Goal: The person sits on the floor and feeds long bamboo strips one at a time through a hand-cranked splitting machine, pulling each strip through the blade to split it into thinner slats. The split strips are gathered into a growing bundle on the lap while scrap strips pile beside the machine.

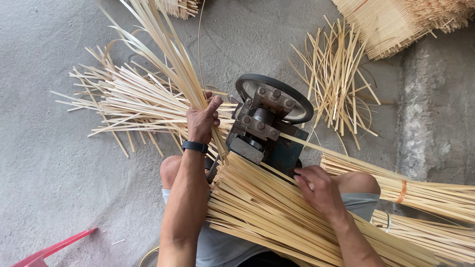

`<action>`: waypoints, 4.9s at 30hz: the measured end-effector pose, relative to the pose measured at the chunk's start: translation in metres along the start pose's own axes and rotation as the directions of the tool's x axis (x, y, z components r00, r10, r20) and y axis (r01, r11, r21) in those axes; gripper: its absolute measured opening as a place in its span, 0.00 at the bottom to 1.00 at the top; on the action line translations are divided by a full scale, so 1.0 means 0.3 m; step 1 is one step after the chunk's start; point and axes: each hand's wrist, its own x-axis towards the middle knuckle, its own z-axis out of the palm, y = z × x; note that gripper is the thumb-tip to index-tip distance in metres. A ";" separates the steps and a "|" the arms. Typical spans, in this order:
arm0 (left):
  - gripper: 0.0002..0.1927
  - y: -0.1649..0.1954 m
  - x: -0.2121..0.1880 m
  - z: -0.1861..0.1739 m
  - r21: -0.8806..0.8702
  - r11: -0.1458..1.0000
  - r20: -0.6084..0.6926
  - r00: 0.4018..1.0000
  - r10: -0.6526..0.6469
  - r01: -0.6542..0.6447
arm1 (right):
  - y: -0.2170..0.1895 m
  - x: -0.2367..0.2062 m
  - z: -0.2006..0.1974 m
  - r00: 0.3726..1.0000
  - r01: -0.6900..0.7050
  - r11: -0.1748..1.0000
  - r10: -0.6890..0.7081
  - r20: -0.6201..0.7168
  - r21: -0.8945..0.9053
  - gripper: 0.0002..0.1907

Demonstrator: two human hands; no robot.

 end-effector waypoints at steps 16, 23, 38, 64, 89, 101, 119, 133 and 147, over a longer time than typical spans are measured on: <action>0.29 0.003 -0.006 0.010 0.018 1.000 -0.013 1.000 -0.002 0.002 | 0.146 -0.078 -0.074 0.905 -0.318 0.944 0.273 0.325 0.092 0.10; 0.30 0.010 -0.006 -0.005 -0.006 1.000 -0.020 1.000 -0.002 0.002 | 0.244 -0.130 -0.320 0.978 -0.207 0.951 0.197 0.067 0.231 0.07; 0.29 0.008 -0.012 -0.008 0.027 1.000 -0.027 1.000 0.012 -0.011 | 0.286 -0.129 -0.388 0.939 -0.222 0.968 0.181 -0.294 -0.114 0.08; 0.29 0.005 -0.008 0.005 0.007 1.000 -0.021 1.000 -0.010 0.010 | 0.210 -0.124 -0.315 0.970 -0.226 0.973 0.229 -0.085 0.036 0.05; 0.33 -0.018 0.009 -0.007 0.086 0.995 -0.162 0.986 -0.029 0.044 | 0.128 0.026 -0.154 0.956 0.064 0.965 -0.132 -0.263 -0.253 0.08; 0.33 -0.037 0.021 0.000 0.045 0.989 -0.314 0.942 -0.118 0.139 | 0.075 0.033 -0.155 0.983 -0.141 0.984 0.126 -0.134 -0.111 0.16; 0.20 0.003 0.055 -0.034 -0.138 0.969 -0.350 0.925 0.146 -0.205 | 0.204 -0.115 -0.331 0.936 -0.278 0.957 0.289 -0.200 0.082 0.08; 0.25 0.019 0.026 -0.043 -0.064 0.998 -0.187 0.982 -0.036 0.025 | 0.130 0.028 -0.158 0.954 0.099 0.978 -0.146 -0.263 -0.183 0.08; 0.23 -0.041 0.012 0.021 -0.077 0.989 -0.226 0.964 -0.144 0.129 | 0.095 0.030 -0.142 0.921 -0.390 0.919 0.390 -0.003 -0.062 0.21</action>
